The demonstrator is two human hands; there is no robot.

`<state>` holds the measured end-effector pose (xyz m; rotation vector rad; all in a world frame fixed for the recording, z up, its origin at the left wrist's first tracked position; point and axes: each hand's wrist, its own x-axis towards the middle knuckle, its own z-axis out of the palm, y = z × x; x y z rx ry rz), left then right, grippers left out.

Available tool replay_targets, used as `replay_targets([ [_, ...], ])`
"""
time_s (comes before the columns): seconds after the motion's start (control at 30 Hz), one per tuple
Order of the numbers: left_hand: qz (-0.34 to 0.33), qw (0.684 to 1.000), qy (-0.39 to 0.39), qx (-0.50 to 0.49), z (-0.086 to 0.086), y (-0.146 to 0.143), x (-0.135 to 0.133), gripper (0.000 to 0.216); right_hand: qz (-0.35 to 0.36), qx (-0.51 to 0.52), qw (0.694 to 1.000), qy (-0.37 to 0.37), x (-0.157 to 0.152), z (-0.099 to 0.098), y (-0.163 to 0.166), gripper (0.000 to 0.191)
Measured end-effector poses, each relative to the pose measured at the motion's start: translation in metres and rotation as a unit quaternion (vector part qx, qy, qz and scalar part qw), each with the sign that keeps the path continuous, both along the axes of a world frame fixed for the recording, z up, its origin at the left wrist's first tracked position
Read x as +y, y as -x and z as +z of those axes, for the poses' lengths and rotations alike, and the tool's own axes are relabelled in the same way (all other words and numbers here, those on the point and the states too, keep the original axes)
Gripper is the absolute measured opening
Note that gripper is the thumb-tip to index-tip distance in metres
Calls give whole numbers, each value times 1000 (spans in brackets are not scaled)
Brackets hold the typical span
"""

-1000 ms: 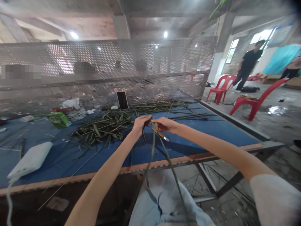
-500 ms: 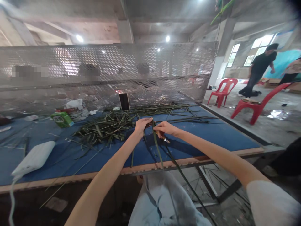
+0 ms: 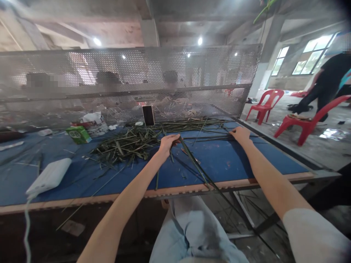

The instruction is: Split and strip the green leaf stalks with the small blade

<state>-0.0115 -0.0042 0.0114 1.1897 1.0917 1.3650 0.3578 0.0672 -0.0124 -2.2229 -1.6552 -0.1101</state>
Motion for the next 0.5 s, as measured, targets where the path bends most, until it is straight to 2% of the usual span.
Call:
replay_targets([
  [0.07, 2, 1000, 2, 2, 0, 1, 0, 32, 2, 6, 999, -35, 2, -6, -2, 23],
  [0.13, 5, 1000, 3, 5, 0, 1, 0, 32, -2, 18, 994, -105, 4, -7, 0, 22],
  [0.2, 3, 1000, 0, 6, 0, 2, 0, 33, -16, 79, 981, -177, 5, -5, 0, 22],
  [0.3, -5, 1000, -3, 9, 0, 1, 0, 33, -66, 203, 943, -255, 4, 2, -4, 23],
  [0.43, -6, 1000, -2, 12, 2, 0, -1, 35, -168, 326, 863, -346, 3, 14, -10, 31],
  [0.5, -1, 1000, -1, 13, 2, 0, -2, 36, -154, 373, 834, -377, 2, 17, -12, 40],
])
